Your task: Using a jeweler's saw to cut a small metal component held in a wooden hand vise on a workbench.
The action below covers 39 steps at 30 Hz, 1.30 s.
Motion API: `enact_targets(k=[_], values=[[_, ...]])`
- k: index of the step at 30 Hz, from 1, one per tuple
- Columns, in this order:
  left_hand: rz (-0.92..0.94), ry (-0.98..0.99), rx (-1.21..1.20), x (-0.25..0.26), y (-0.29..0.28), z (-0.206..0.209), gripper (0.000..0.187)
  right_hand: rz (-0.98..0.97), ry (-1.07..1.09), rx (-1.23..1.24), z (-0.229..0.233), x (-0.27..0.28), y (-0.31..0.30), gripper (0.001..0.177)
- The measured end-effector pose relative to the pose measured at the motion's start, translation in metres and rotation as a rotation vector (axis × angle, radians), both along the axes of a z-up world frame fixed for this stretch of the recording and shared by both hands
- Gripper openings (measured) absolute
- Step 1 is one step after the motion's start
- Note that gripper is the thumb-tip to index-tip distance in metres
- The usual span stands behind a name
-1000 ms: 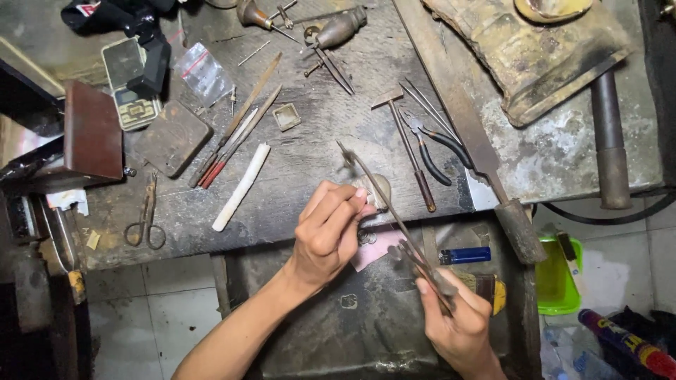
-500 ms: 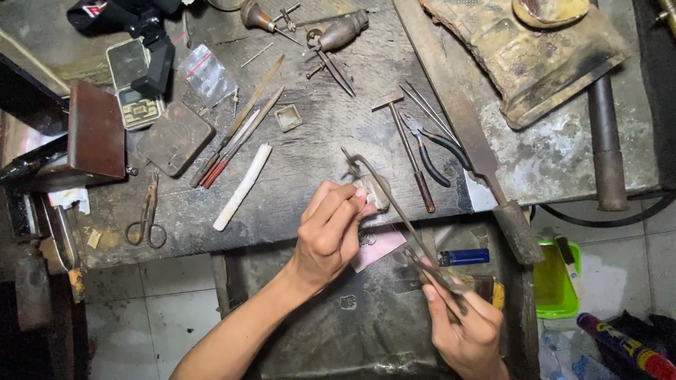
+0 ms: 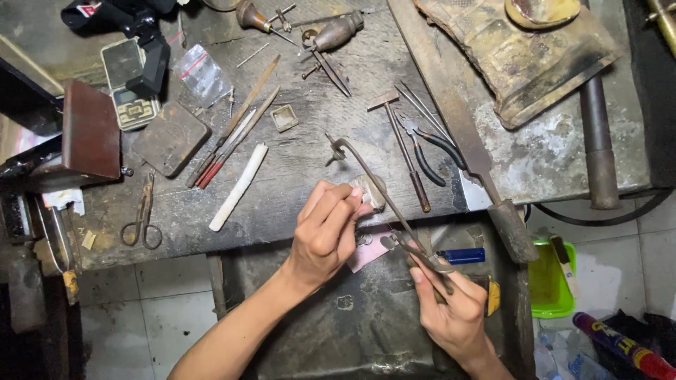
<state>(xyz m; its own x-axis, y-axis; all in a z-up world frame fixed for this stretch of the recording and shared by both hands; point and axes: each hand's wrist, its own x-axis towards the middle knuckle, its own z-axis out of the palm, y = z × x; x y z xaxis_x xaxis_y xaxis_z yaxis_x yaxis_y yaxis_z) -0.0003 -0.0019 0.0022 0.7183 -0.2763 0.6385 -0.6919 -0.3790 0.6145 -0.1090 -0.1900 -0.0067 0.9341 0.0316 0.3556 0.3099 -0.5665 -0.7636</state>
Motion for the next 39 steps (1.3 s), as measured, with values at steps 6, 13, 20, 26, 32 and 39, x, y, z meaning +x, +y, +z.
enact_targets(k=[6, 13, 20, 26, 32, 39], values=[[-0.01, 0.009, -0.003, 0.002, 0.002, 0.003, 0.008, -0.057, -0.041, 0.039, -0.011, -0.017, -0.004, 0.024], [0.01, 0.037, -0.062, -0.002, 0.001, -0.004, 0.01, -0.131, -0.116, 0.254, -0.08, -0.031, -0.021, 0.037], [0.083, 0.316, -0.163, -0.007, 0.007, -0.009, 0.022, -0.317, -0.156, -0.142, -0.067, -0.021, -0.019, 0.044], [0.102, 0.452, -0.234, -0.008, 0.013, -0.008, 0.026, -0.287, -0.193, -0.041, -0.07, -0.023, -0.013, 0.039], [0.077, 0.564, -0.268, -0.009, 0.018, -0.009, 0.028, -0.287, -0.199, -0.161, -0.073, -0.024, -0.013, 0.032], [0.032, 0.671, -0.373, -0.009, 0.019, -0.003, 0.028, -0.253, -0.245, -0.153, -0.065, -0.016, -0.005, 0.029]])
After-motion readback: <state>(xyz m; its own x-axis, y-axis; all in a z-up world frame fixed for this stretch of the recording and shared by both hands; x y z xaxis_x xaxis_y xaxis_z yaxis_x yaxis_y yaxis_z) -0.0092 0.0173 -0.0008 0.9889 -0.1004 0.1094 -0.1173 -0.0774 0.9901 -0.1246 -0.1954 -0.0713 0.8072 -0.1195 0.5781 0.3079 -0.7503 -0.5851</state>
